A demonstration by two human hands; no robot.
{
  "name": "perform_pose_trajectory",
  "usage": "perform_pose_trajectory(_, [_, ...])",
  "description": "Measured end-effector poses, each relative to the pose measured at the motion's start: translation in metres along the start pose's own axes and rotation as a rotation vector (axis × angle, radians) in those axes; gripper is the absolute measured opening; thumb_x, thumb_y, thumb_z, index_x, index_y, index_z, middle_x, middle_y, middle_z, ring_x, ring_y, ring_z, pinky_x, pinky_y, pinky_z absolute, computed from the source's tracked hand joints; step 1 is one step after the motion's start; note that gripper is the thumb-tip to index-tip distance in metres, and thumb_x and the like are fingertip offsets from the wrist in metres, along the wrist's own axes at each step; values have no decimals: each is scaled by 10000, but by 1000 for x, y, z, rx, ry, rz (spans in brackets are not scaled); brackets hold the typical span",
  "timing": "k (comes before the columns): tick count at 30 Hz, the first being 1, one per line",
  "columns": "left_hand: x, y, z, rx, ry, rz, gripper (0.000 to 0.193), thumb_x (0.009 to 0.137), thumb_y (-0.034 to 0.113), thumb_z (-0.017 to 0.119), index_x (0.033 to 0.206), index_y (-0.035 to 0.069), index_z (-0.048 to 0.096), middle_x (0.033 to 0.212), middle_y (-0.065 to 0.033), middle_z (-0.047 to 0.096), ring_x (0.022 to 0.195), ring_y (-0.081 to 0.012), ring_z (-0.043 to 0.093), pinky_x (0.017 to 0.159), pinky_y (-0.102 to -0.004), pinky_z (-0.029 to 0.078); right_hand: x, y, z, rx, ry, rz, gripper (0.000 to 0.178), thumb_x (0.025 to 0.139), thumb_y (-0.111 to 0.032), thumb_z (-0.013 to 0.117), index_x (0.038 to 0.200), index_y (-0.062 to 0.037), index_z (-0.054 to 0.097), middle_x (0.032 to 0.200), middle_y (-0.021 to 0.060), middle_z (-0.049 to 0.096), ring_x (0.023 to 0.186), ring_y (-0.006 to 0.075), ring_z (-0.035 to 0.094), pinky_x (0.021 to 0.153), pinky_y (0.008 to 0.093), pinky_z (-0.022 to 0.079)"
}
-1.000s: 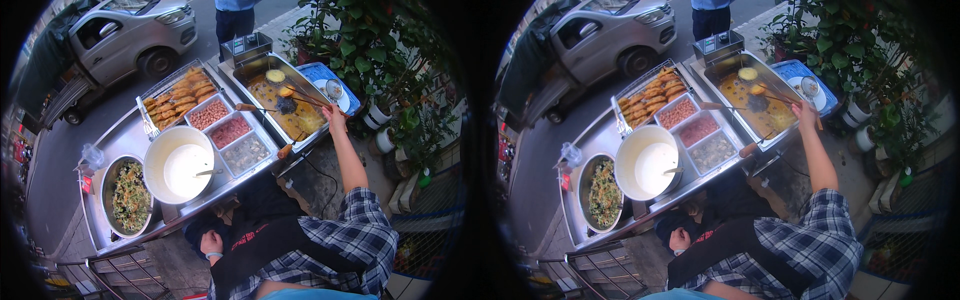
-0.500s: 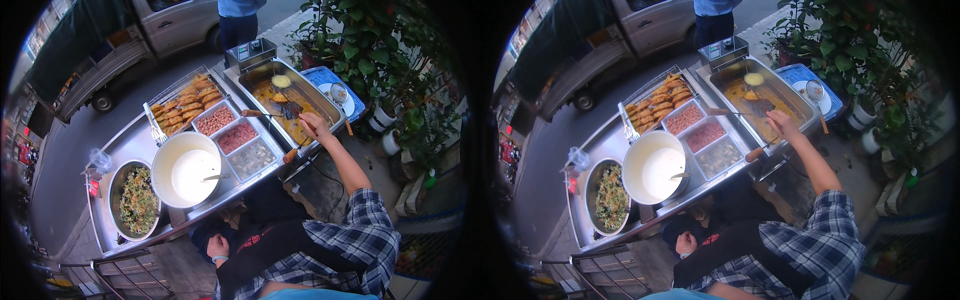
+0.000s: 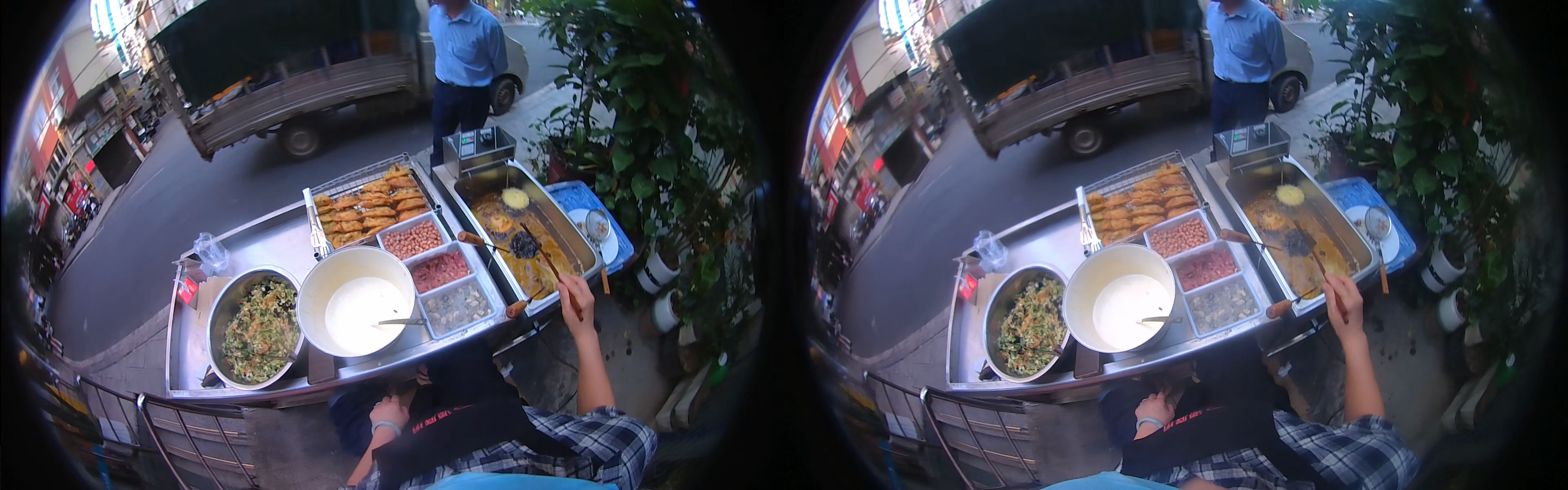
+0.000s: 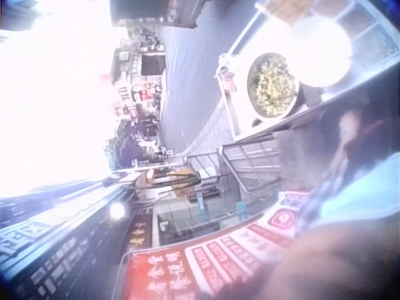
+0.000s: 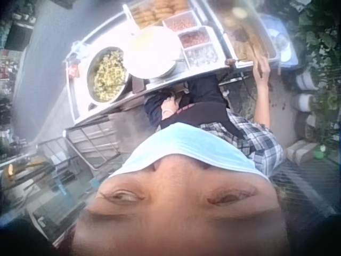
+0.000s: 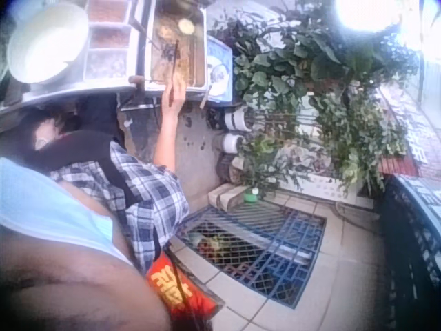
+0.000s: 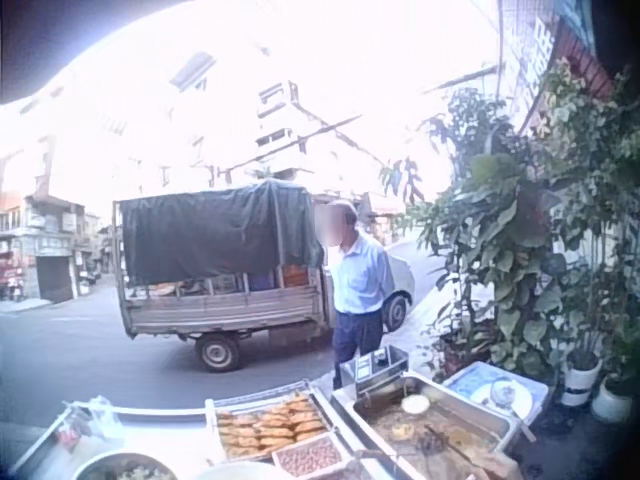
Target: The person prepares and fries round food items at a street food cart. They scoop batter into a deep fryer, flip the items with chopsticks, and remove cooked pieces to a draining rack. The person also handles a bowl of batter and a container of mixed vegetables.
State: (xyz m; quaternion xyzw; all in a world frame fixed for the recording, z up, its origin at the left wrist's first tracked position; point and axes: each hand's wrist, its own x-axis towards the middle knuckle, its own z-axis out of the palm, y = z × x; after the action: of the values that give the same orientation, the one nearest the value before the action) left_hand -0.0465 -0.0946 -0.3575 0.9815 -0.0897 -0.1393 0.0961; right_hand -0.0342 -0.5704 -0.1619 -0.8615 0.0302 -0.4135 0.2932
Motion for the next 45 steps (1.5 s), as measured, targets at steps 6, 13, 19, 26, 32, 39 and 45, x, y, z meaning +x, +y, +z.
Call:
perform_pose_trajectory(6, [17, 13, 7, 70, -235, 101, 395, 918, 327, 577, 1247, 162, 722, 1246, -145, 701, 1126, -352, 688, 960, -455, 559, -23, -5, -10, -82, 55, 22, 202, 985, -59, 673, 1164, 23, 714, 1077, 172, 673, 964, 307, 682, 829, 357, 548])
perform_pose_trajectory(13, [13, 7, 9, 23, -184, 78, 381, 942, 392, 558, 1181, 168, 754, 1259, -139, 712, 1125, -365, 693, 965, -471, 564, -38, 11, -5, -16, 147, 99, 176, 980, -54, 681, 1133, 19, 727, 1040, 163, 681, 923, 304, 686, 808, 354, 552])
perform_pose_trajectory(19, [14, 6, 10, 78, -226, 78, 365, 922, 333, 574, 1224, 212, 739, 1236, -122, 714, 1130, -348, 690, 963, -461, 559, -34, 7, -10, -119, 180, -5, 182, 985, -50, 672, 1144, 28, 712, 1071, 174, 692, 944, 307, 697, 820, 365, 560])
perform_pose_trajectory(26, [5, 2, 10, 94, -175, 103, 354, 926, 345, 574, 1202, 207, 748, 1230, -115, 717, 1122, -330, 698, 948, -459, 569, -49, 21, -24, -286, 122, -63, 233, 956, -57, 686, 1185, -34, 724, 1101, 163, 659, 946, 335, 696, 813, 391, 571])
perform_pose_trajectory(32, [9, -1, 13, 74, -222, 106, 406, 956, 425, 524, 1203, 194, 748, 1267, -126, 706, 1144, -346, 686, 991, -458, 550, -76, 32, -17, -339, 100, -78, 277, 933, -38, 691, 1207, -56, 720, 1141, 142, 639, 938, 314, 706, 805, 392, 576])
perform_pose_trajectory(39, [22, 11, 16, 76, -211, 142, 411, 955, 439, 551, 1211, 175, 734, 1241, -125, 715, 1134, -347, 691, 981, -460, 556, -62, 53, -18, -438, 75, -48, 299, 914, -29, 705, 1210, -76, 702, 1165, 119, 633, 925, 309, 708, 786, 397, 581])
perform_pose_trajectory(45, [27, 15, 19, 49, -256, 195, 422, 955, 454, 560, 1214, 166, 727, 1247, -128, 709, 1162, -347, 675, 988, -470, 551, -52, 81, -19, -558, -8, -128, 325, 896, -37, 725, 1204, -135, 691, 1176, 106, 635, 947, 328, 706, 763, 413, 581])
